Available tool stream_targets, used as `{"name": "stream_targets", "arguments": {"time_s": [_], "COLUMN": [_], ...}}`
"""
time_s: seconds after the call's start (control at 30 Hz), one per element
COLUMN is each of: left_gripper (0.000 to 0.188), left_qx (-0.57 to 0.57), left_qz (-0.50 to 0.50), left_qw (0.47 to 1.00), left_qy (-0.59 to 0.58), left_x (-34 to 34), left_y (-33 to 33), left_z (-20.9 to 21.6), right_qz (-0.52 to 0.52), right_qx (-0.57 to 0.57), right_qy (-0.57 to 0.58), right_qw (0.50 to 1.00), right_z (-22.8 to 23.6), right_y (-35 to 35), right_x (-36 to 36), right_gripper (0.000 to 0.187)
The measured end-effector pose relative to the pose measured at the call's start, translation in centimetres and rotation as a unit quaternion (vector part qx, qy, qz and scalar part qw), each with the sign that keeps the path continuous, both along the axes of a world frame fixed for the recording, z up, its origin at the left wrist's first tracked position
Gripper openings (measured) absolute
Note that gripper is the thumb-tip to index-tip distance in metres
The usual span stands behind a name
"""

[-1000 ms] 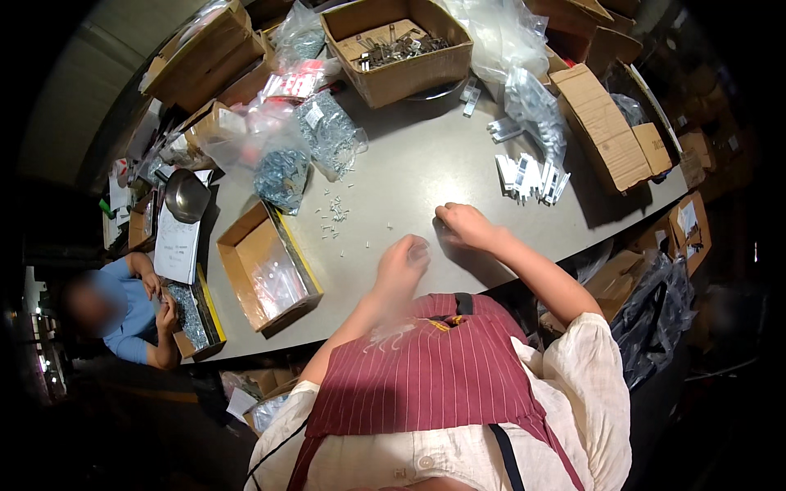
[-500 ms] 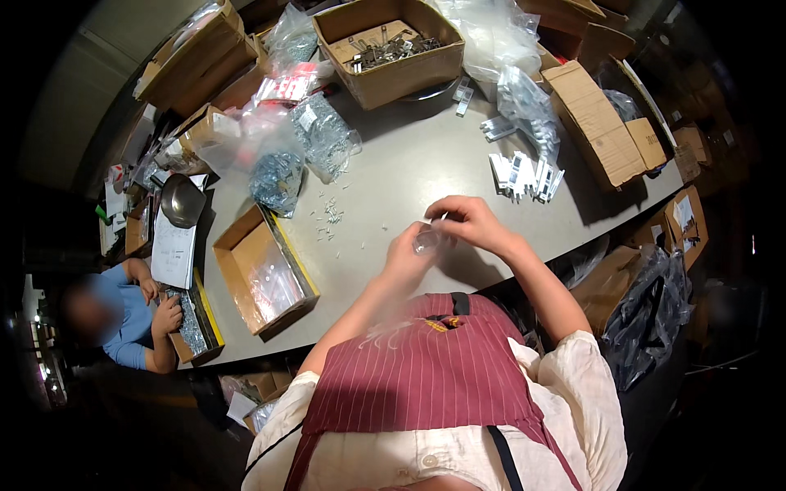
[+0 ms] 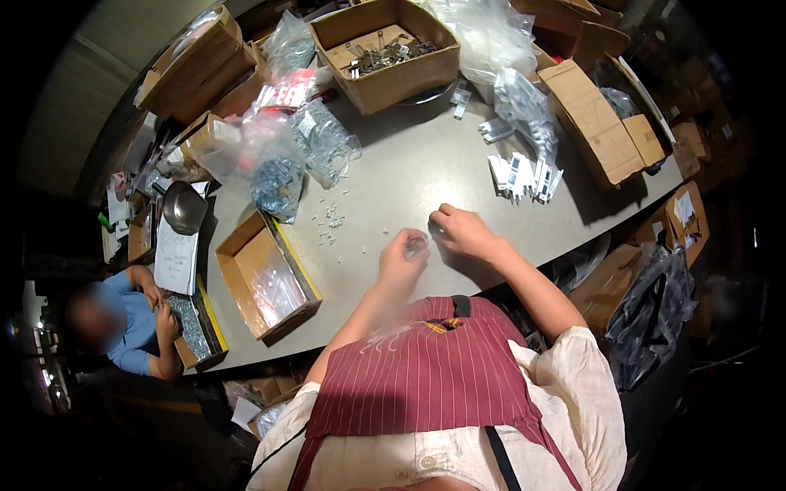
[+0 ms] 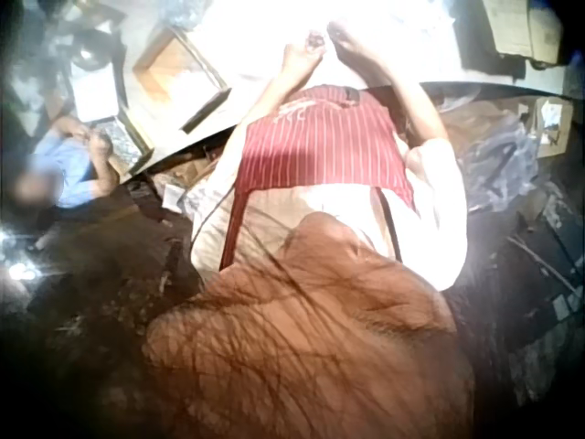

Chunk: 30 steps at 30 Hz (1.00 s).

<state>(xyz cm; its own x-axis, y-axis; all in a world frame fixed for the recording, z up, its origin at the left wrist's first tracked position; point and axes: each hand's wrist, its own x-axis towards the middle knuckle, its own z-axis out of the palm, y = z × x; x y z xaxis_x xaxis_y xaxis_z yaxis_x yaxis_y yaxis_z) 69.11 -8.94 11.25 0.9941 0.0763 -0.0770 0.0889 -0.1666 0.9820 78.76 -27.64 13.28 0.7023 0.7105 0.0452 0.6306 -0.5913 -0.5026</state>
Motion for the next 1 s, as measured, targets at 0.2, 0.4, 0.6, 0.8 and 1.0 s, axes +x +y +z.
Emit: {"name": "stream_targets", "arguments": {"time_s": [0.2,0.4,0.6,0.8,1.0], "left_gripper": [0.027,0.026,0.025,0.023,0.021], "left_qx": [0.032,0.116,0.082,0.057,0.058], "left_qz": [0.002,-0.007,-0.008,-0.003,-0.007], "left_qw": [0.999,0.991,0.996,0.998,0.998], "left_qy": [-0.001,-0.07,-0.036,-0.008,-0.015], "left_x": [-0.3,-0.1,0.6,1.5,0.9], "left_y": [0.1,-0.4,-1.9,-2.8,-2.7], "left_z": [-0.3,0.0,0.8,0.5,-0.1], "right_qz": [-0.038,0.012,-0.184,-0.254,-0.106], "right_qx": [-0.031,0.221,0.064,-0.245,-0.099], "right_qy": [0.001,0.112,-0.138,-0.23,-0.11], "right_qw": [0.999,0.969,0.971,0.907,0.983], "right_z": [-1.2,4.7,3.0,-1.7,-0.9], "right_y": [0.0,0.8,-3.5,-6.7,-4.2], "right_x": [-0.8,-2.9,2.8,4.4,-0.7], "right_gripper": [0.034,0.021,0.036,0.09,0.083]}}
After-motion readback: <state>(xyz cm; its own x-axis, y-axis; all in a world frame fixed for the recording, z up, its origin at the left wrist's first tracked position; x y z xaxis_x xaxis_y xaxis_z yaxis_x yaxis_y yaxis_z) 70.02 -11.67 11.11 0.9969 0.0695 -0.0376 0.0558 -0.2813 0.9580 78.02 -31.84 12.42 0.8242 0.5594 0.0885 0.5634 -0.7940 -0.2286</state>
